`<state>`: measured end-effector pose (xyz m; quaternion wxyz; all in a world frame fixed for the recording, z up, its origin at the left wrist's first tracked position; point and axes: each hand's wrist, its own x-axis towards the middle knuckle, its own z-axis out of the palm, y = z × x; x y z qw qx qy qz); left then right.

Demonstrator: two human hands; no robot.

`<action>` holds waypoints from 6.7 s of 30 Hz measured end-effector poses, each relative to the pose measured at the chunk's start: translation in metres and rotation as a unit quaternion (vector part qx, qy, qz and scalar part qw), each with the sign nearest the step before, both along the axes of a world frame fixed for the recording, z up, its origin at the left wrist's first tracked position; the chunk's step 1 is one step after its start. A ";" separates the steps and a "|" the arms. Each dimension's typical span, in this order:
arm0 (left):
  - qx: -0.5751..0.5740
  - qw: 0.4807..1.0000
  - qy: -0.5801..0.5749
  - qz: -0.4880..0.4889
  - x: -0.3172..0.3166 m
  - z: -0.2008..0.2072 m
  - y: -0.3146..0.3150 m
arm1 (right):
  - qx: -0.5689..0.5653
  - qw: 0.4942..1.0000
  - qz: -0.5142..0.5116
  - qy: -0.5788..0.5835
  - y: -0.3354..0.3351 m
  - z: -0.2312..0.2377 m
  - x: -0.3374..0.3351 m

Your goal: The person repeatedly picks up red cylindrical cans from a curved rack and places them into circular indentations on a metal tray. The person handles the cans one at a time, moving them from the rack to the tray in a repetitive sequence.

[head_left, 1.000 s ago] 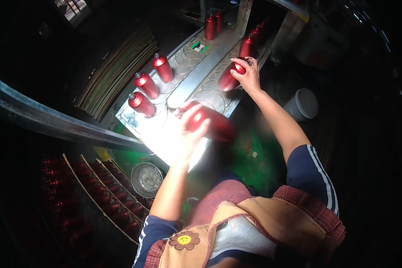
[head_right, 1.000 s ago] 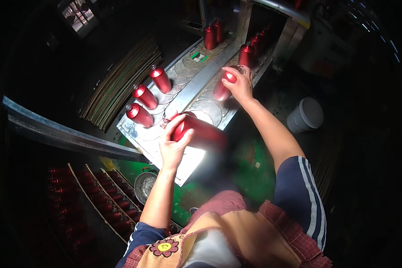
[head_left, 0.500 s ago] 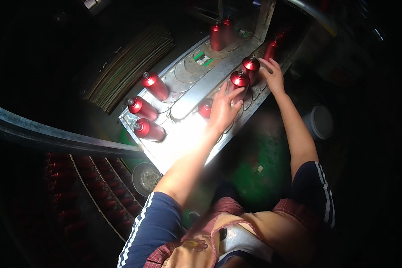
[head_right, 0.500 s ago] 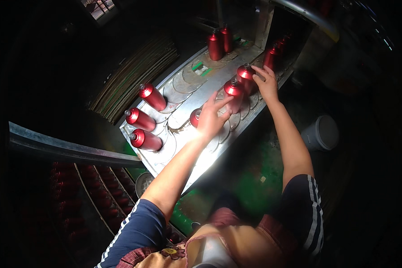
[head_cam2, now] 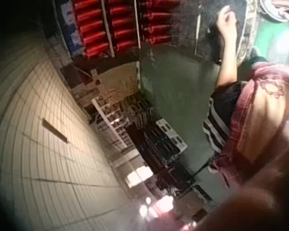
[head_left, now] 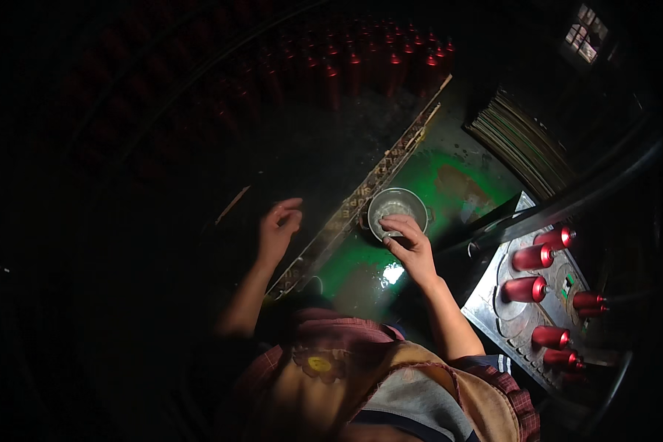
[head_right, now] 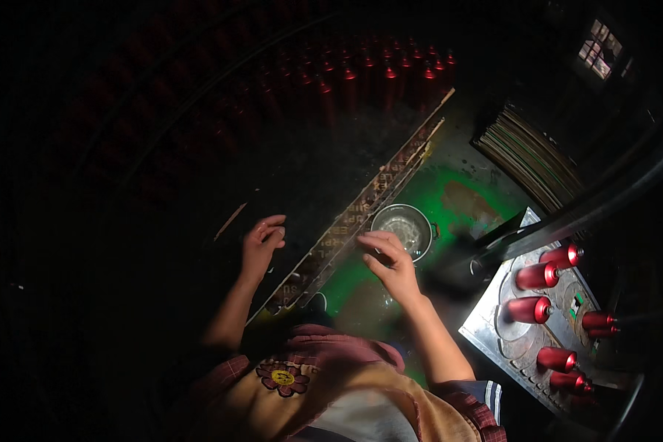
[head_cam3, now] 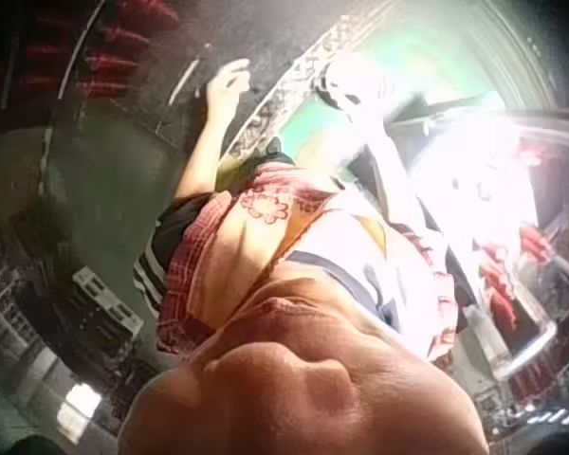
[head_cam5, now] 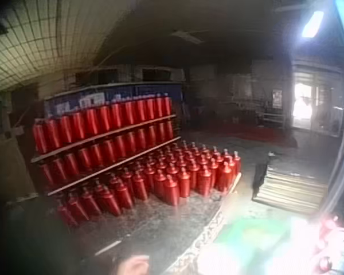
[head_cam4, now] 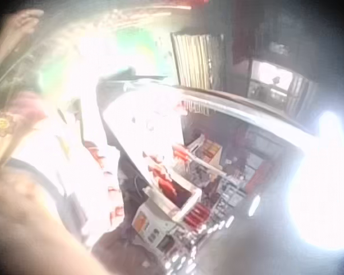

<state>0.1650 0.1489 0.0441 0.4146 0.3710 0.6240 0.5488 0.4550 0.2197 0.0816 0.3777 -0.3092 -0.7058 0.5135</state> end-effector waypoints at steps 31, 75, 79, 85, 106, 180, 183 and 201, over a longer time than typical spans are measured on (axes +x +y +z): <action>0.168 0.915 -0.117 0.348 -0.335 -0.011 -0.039 | -0.176 0.966 -0.036 0.187 0.179 -0.067 -0.286; 0.345 0.783 0.227 -0.465 0.622 -0.009 0.163 | 0.094 0.704 -0.640 -0.295 -0.053 -0.046 0.532; 0.310 0.751 0.291 -0.505 0.710 -0.032 0.138 | 0.079 0.697 -0.657 -0.277 -0.042 -0.082 0.579; 0.282 0.716 0.332 -0.546 0.737 -0.035 0.114 | -0.010 0.676 -0.656 -0.336 -0.040 -0.102 0.609; 0.054 0.844 0.374 0.381 -0.349 -0.001 0.086 | 0.128 0.982 -0.013 -0.140 0.158 0.023 -0.215; -0.104 0.935 -0.228 -0.251 0.658 0.020 0.135 | -0.022 0.724 -0.626 -0.290 0.146 -0.084 0.960; -0.095 0.933 -0.231 -0.257 0.678 0.012 0.136 | 0.017 0.749 -0.611 -0.254 0.122 -0.057 0.988; -0.153 0.884 -0.249 -0.366 0.851 0.044 0.176 | 0.057 0.510 -0.835 -0.198 -0.231 -0.131 1.270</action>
